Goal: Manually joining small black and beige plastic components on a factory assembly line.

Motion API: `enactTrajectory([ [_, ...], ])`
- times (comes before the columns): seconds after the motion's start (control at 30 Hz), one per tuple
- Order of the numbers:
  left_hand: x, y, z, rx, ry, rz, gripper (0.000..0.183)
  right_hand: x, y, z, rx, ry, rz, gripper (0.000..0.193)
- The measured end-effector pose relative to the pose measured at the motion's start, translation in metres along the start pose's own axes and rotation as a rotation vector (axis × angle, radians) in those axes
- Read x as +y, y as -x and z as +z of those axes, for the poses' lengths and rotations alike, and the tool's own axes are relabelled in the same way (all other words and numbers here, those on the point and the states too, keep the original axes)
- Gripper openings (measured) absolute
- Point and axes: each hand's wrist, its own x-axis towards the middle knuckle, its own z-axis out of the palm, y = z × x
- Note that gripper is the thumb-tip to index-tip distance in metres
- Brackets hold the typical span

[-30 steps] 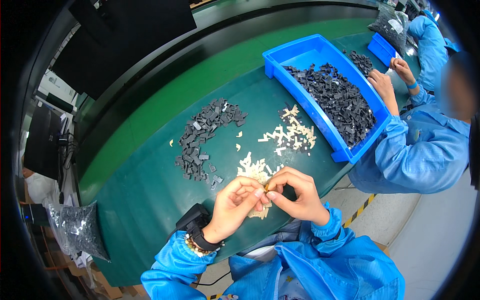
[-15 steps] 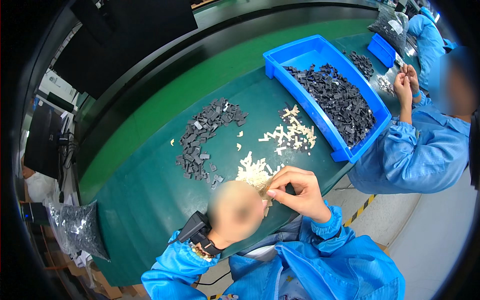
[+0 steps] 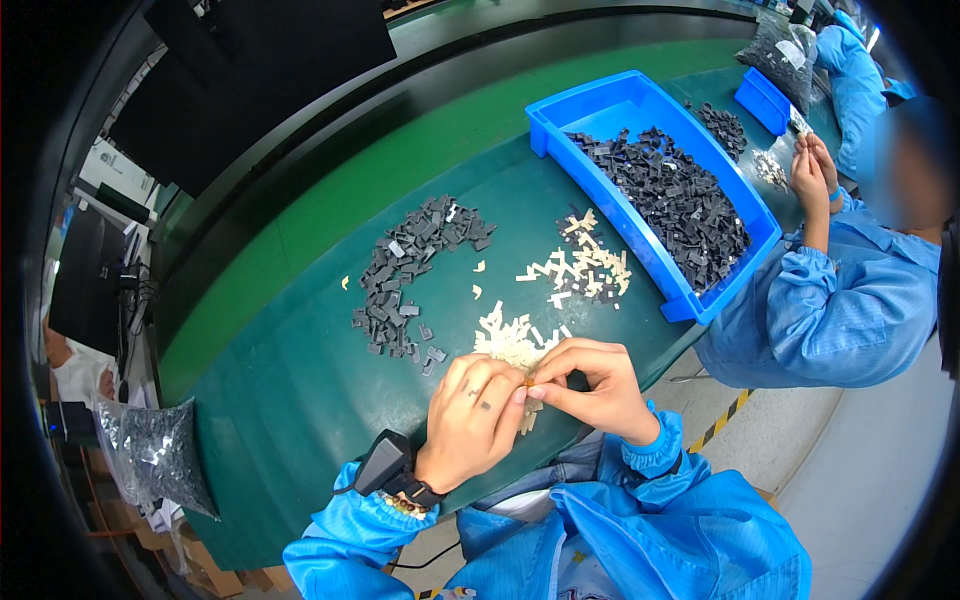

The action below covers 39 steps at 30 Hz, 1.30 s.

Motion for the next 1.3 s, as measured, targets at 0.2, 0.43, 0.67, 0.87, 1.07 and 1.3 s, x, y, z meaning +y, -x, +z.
enactTrajectory([
  [0.2,-0.005,0.003,-0.002,-0.065,-0.064,0.092,0.026,0.001,0.0,-0.001,-0.021,-0.055,0.024,0.011],
  [0.43,-0.005,0.0,-0.001,-0.031,0.001,0.095,0.021,-0.001,0.0,-0.002,-0.027,-0.033,0.029,0.011],
  [0.67,-0.008,0.003,0.0,-0.054,-0.013,0.095,0.024,-0.003,-0.001,-0.002,-0.034,-0.017,0.029,0.01],
  [0.87,-0.008,0.001,-0.001,-0.054,0.019,0.081,0.021,-0.003,-0.001,-0.002,-0.044,-0.02,0.037,0.009],
  [1.07,-0.008,0.0,-0.002,-0.054,0.144,-0.018,0.011,-0.004,-0.001,-0.002,-0.054,-0.007,0.043,0.008],
  [1.3,-0.017,-0.002,-0.01,0.061,0.292,-0.303,0.005,-0.001,0.0,-0.003,-0.016,-0.09,0.08,0.008],
])
